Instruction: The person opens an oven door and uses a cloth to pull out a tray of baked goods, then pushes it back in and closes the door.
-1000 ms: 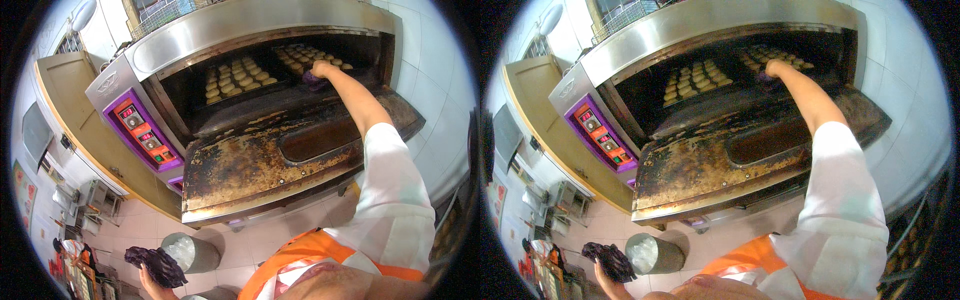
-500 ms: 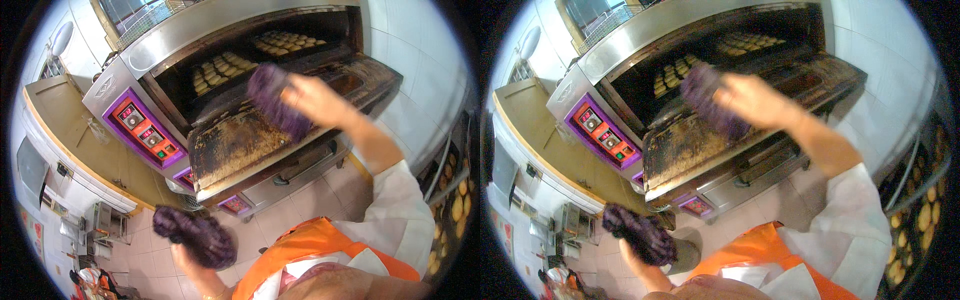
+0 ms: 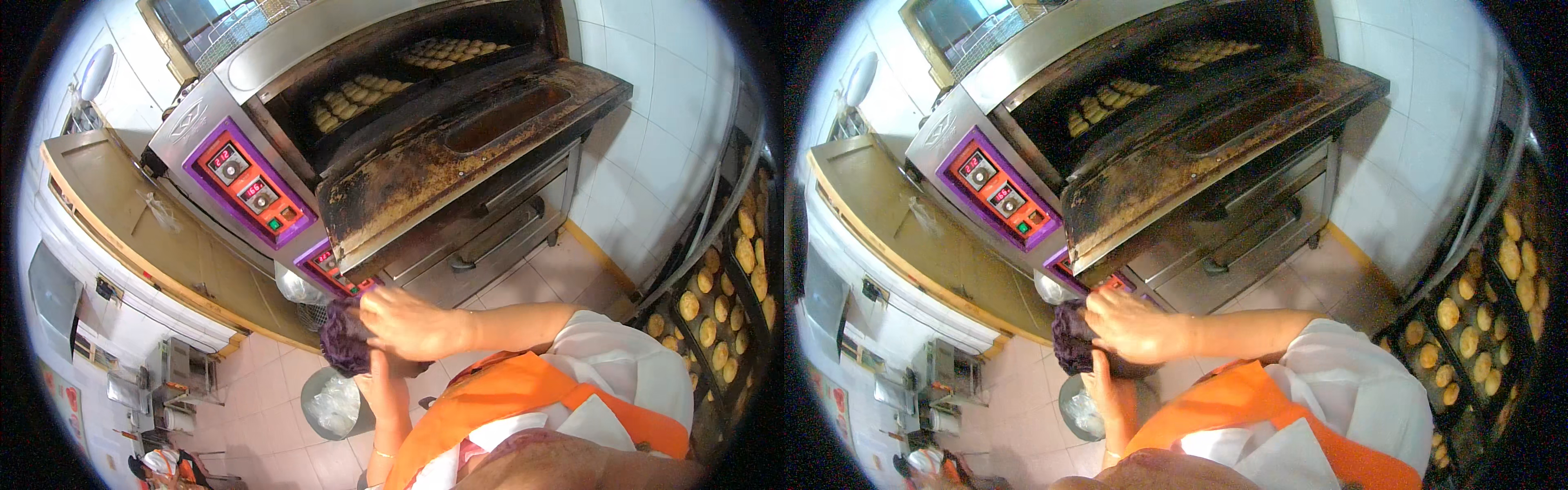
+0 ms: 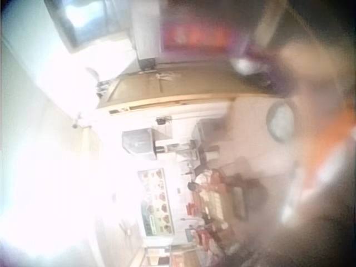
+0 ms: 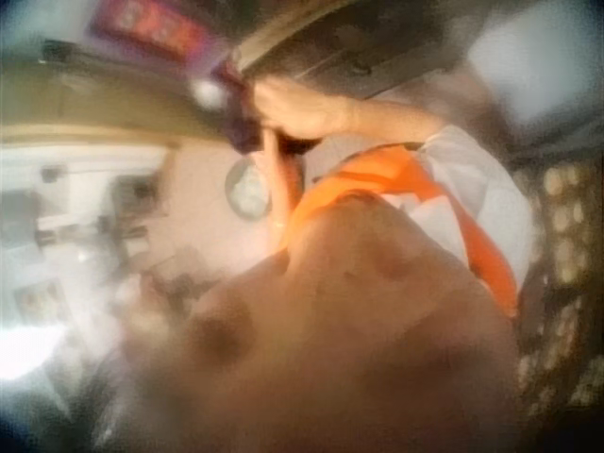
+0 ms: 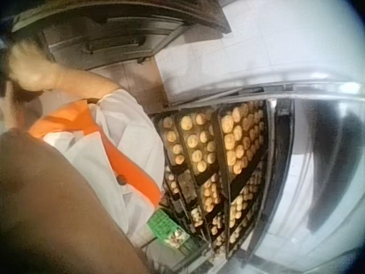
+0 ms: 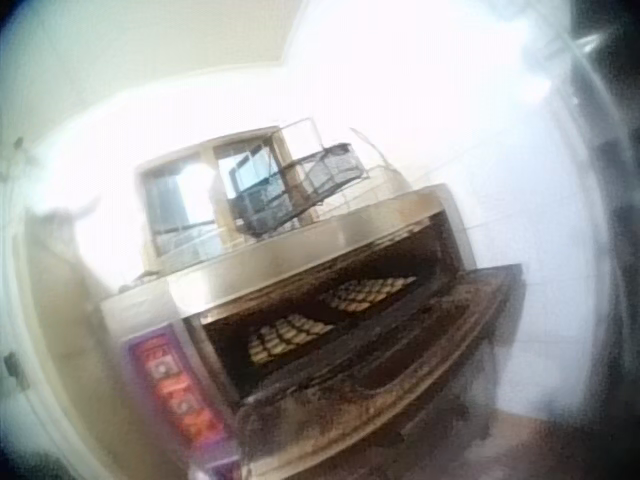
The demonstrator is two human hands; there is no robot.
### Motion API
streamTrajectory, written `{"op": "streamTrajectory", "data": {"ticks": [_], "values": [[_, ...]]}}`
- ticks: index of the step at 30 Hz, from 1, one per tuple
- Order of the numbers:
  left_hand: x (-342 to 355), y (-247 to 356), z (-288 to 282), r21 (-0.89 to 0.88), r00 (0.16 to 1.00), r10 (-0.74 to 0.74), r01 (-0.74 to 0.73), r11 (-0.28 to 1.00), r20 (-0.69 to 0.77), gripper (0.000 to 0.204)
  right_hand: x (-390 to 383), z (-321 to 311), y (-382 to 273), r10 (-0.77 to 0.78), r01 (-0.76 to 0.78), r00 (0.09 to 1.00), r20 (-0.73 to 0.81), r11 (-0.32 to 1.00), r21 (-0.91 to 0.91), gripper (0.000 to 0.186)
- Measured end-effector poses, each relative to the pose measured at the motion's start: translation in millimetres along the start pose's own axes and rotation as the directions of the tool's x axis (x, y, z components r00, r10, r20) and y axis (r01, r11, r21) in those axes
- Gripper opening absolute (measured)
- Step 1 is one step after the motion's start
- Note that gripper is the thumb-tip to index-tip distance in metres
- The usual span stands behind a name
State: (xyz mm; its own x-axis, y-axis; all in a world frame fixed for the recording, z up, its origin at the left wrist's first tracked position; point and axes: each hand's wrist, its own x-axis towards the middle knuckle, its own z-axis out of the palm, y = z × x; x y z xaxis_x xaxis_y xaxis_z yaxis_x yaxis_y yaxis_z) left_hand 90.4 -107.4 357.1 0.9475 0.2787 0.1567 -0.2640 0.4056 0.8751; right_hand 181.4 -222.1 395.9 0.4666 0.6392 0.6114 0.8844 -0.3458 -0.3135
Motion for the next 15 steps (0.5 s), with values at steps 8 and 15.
{"op": "streamTrajectory", "data": {"ticks": [8, 15], "values": [[-9.6, 0.3, -72.7, -0.457, 0.965, -0.195, 0.095, 0.884, -0.175, 0.052, -35.9, 18.2, 13.9, -0.246, 0.097, 0.961, 0.124, 0.722, 0.685, 0.059], [-43.7, 5.3, -108.7, -0.496, 0.896, -0.115, -0.127, 0.859, -0.429, 0.061, -132.7, 5.3, 193.1, 0.903, 0.253, 0.43, -0.02, -0.099, 0.962, 0.028]]}}
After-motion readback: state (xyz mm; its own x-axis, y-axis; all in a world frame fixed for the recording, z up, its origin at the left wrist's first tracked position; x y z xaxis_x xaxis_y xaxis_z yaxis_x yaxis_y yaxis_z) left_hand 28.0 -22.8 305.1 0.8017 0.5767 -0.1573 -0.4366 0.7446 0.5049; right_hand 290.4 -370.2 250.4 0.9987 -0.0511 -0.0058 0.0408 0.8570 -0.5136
